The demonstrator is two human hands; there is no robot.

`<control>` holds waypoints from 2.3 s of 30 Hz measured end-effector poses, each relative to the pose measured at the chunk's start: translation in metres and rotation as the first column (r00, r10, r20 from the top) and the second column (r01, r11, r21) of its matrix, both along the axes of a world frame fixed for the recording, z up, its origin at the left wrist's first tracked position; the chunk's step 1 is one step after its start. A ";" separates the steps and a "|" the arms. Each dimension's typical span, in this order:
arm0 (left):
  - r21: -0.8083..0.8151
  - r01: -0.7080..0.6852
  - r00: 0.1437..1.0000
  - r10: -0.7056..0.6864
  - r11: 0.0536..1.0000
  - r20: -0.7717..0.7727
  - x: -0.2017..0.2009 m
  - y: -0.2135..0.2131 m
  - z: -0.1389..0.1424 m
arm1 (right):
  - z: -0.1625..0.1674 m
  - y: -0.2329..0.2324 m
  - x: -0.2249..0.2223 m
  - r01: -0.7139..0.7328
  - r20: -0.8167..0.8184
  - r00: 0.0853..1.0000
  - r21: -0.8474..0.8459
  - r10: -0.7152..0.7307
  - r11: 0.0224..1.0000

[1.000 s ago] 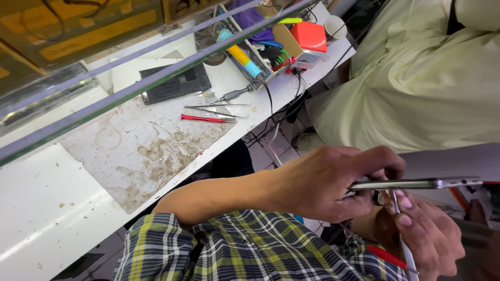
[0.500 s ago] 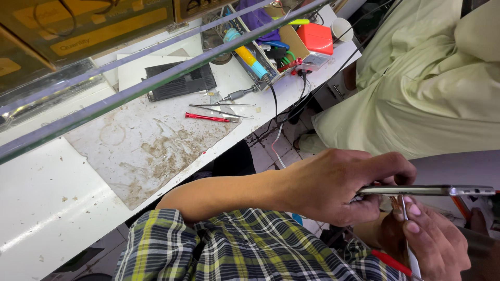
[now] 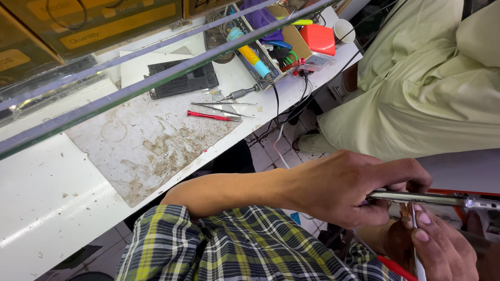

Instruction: The person uses a multimeter probe to test points on the motherboard of a disassembled smartphone. They repeatedly touch the probe to various components and connectors on the circuit board while holding the phone steady.

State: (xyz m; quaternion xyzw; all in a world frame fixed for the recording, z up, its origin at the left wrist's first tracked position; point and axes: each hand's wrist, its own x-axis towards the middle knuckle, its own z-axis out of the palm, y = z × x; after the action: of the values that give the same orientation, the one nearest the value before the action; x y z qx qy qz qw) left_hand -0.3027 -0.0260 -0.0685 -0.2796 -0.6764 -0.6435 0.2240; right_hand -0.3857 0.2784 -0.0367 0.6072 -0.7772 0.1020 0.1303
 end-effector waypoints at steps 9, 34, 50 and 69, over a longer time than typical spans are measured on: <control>-0.025 -0.033 0.999 0.032 0.999 -0.016 -0.001 -0.001 -0.003 | 0.004 -0.015 0.007 -0.035 -0.020 0.999 -0.044 0.034 0.998; -0.017 0.011 0.999 -0.011 1.000 -0.043 -0.003 -0.001 0.003 | 0.002 -0.004 0.003 -0.051 -0.102 0.993 -0.004 0.050 0.999; -0.010 0.019 0.999 -0.020 1.000 -0.051 -0.003 0.001 0.004 | 0.005 -0.003 0.003 -0.055 -0.017 0.998 -0.007 0.054 0.998; 0.004 0.024 0.997 -0.023 1.000 -0.079 -0.002 0.001 0.003 | -0.004 0.009 0.001 -0.013 -0.075 0.997 -0.013 0.012 1.000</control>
State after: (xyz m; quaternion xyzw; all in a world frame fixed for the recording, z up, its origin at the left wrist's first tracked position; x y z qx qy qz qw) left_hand -0.3049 -0.0254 -0.0652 -0.3122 -0.6623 -0.6361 0.2436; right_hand -0.3847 0.2872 -0.0403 0.6145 -0.7673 0.0850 0.1628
